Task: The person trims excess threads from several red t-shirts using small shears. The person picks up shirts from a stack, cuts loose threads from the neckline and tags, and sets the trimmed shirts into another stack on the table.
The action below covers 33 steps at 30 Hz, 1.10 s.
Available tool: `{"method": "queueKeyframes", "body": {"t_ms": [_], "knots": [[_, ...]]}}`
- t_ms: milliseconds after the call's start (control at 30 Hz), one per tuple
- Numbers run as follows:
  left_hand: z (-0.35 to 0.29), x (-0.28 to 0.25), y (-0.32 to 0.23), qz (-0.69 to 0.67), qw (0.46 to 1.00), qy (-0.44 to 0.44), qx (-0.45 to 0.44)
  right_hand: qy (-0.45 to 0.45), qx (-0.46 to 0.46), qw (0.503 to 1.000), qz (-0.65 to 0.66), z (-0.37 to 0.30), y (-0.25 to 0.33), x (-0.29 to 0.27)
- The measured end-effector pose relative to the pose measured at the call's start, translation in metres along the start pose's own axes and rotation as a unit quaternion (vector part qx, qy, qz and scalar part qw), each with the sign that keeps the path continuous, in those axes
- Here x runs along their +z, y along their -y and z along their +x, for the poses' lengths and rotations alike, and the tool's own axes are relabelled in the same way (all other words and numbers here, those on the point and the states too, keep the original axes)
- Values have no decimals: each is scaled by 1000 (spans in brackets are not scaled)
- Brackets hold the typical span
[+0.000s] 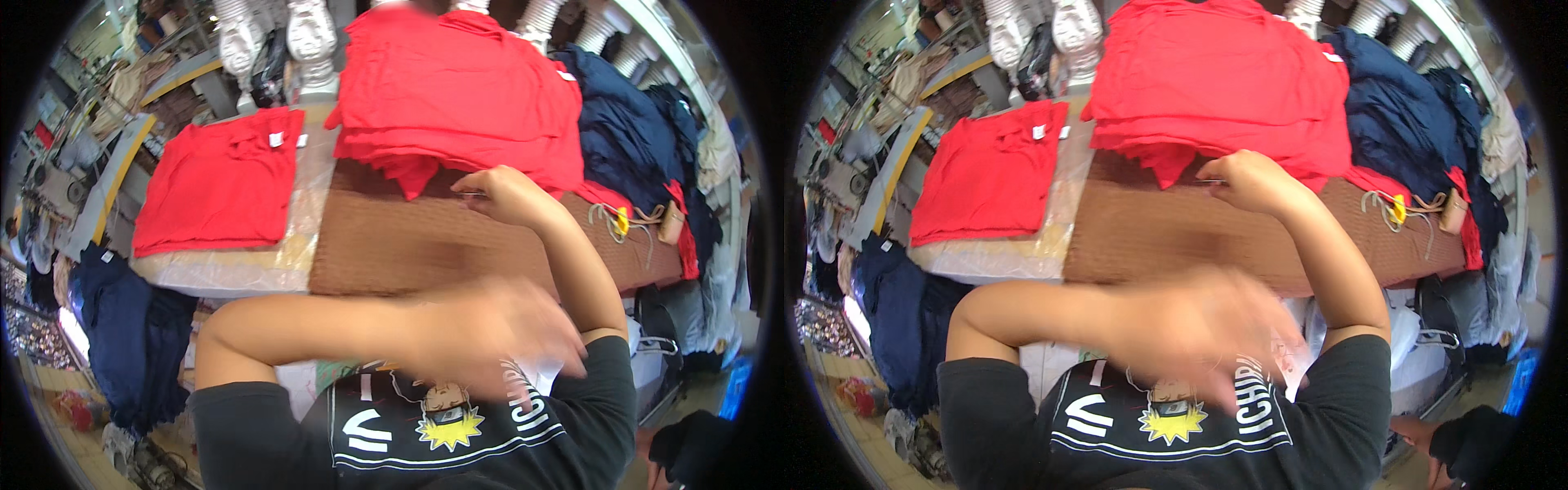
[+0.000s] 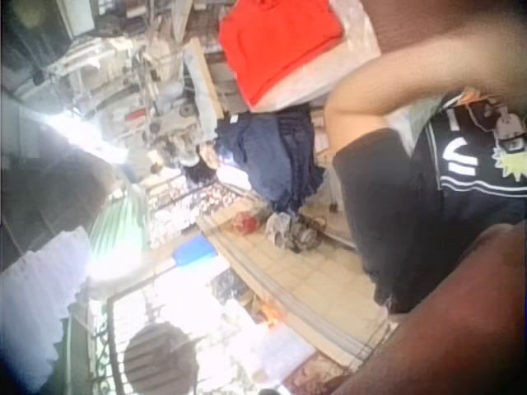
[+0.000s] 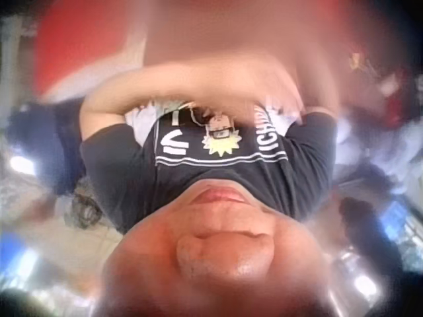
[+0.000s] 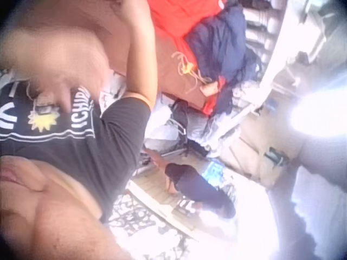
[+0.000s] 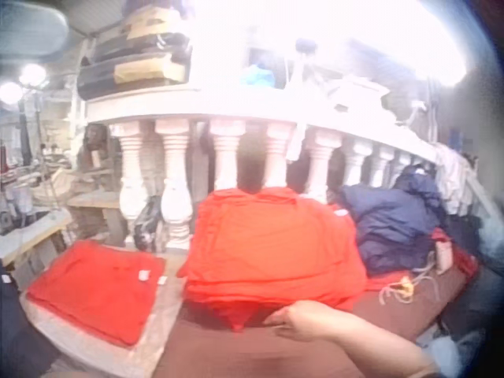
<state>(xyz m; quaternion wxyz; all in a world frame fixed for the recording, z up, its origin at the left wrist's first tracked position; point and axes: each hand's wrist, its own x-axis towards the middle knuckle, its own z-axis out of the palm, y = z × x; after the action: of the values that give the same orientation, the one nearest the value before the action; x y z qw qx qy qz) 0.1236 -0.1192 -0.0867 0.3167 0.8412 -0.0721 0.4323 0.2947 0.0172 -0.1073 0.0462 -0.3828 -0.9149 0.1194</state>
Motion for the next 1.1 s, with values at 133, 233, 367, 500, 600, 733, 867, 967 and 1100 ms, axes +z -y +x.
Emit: {"method": "queueKeyframes", "body": {"t_ms": [133,233,367,500,600,733,867,967,1100], "knots": [[76,112,-38,-221,960,43,164,53,125,986,-93,-64,-43,-29],[107,138,-48,-298,926,78,216,62,170,971,-155,-103,-92,-60],[127,147,-49,-381,910,124,105,-145,256,956,10,-138,-143,-86],[120,158,-29,-364,920,117,87,-200,264,944,-2,-101,-169,-76],[93,101,15,-246,964,87,45,-312,198,929,-22,-56,-193,-65],[52,-9,98,120,970,25,-210,-395,293,870,18,-13,-219,-58],[-17,-147,188,483,764,-189,-385,-409,250,878,-16,5,-209,-53],[-70,-214,212,567,629,-248,-470,-353,290,888,57,11,-193,-52],[-65,-219,203,474,626,-292,-546,-368,286,885,14,-5,-209,-50]]}}
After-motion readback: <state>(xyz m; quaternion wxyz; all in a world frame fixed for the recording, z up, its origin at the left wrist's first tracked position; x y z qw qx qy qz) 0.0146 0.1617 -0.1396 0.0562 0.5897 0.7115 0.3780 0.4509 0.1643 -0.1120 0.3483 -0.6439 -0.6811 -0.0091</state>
